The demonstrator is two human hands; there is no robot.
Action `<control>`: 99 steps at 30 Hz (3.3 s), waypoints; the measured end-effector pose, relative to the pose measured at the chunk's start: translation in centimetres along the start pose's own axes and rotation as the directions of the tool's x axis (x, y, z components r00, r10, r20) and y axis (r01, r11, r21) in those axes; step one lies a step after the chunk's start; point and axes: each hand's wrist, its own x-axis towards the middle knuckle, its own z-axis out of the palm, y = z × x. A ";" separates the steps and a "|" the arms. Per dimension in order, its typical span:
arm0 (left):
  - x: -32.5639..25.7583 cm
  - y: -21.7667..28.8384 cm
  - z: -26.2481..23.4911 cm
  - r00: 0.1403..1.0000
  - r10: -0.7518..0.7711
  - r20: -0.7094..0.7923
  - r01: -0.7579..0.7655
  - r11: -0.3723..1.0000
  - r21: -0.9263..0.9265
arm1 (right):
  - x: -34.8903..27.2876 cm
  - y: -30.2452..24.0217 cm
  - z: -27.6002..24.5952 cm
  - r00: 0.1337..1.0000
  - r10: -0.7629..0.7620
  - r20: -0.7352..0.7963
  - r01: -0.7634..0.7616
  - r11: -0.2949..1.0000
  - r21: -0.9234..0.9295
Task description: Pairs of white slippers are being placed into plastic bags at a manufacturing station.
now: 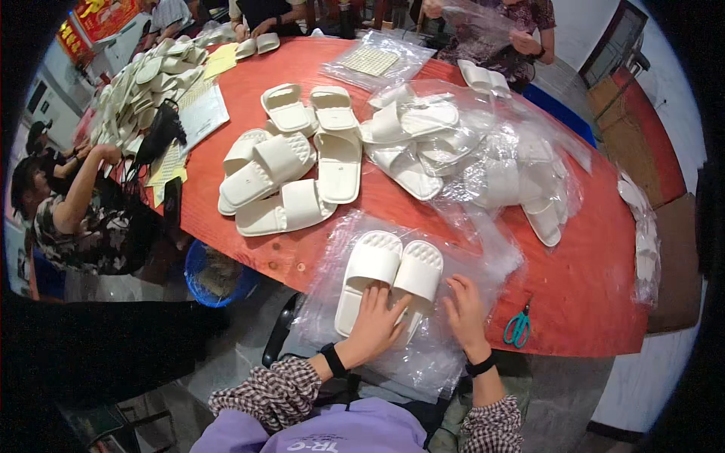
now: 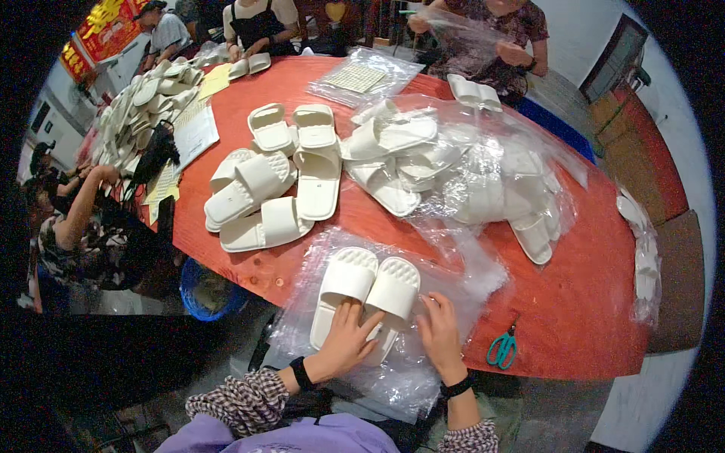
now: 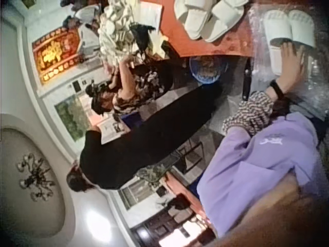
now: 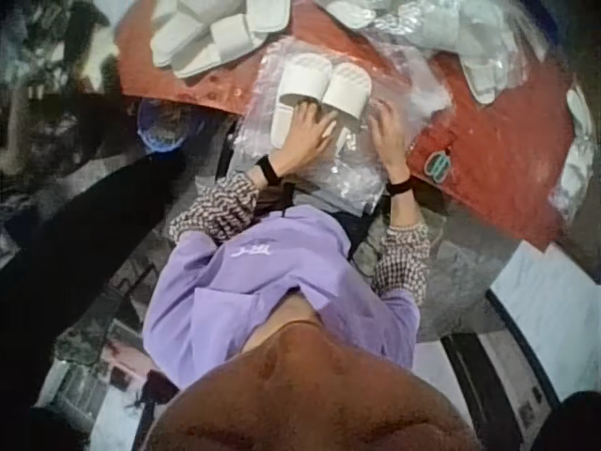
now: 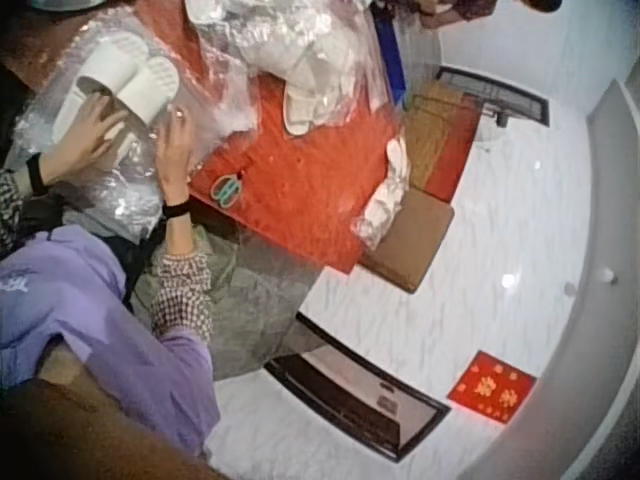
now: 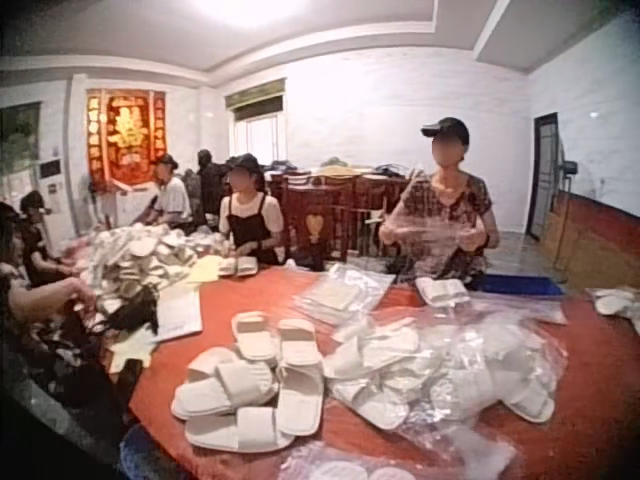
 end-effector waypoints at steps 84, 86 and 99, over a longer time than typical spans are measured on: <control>4.2 -10.6 1.0 0.963 0.267 0.041 -0.266 0.911 0.315 | 16.1 -20.5 -25.2 0.867 -0.433 -0.245 0.430 0.900 -0.069; 4.0 -10.7 1.5 0.959 0.281 0.032 -0.276 0.908 0.316 | 13.8 -20.8 -26.6 0.870 -0.430 -0.240 0.425 0.902 -0.075; 4.2 -10.6 1.9 0.936 0.352 0.000 -0.332 0.880 0.340 | 10.3 -23.8 -19.5 0.746 -0.588 0.312 0.664 0.625 -0.411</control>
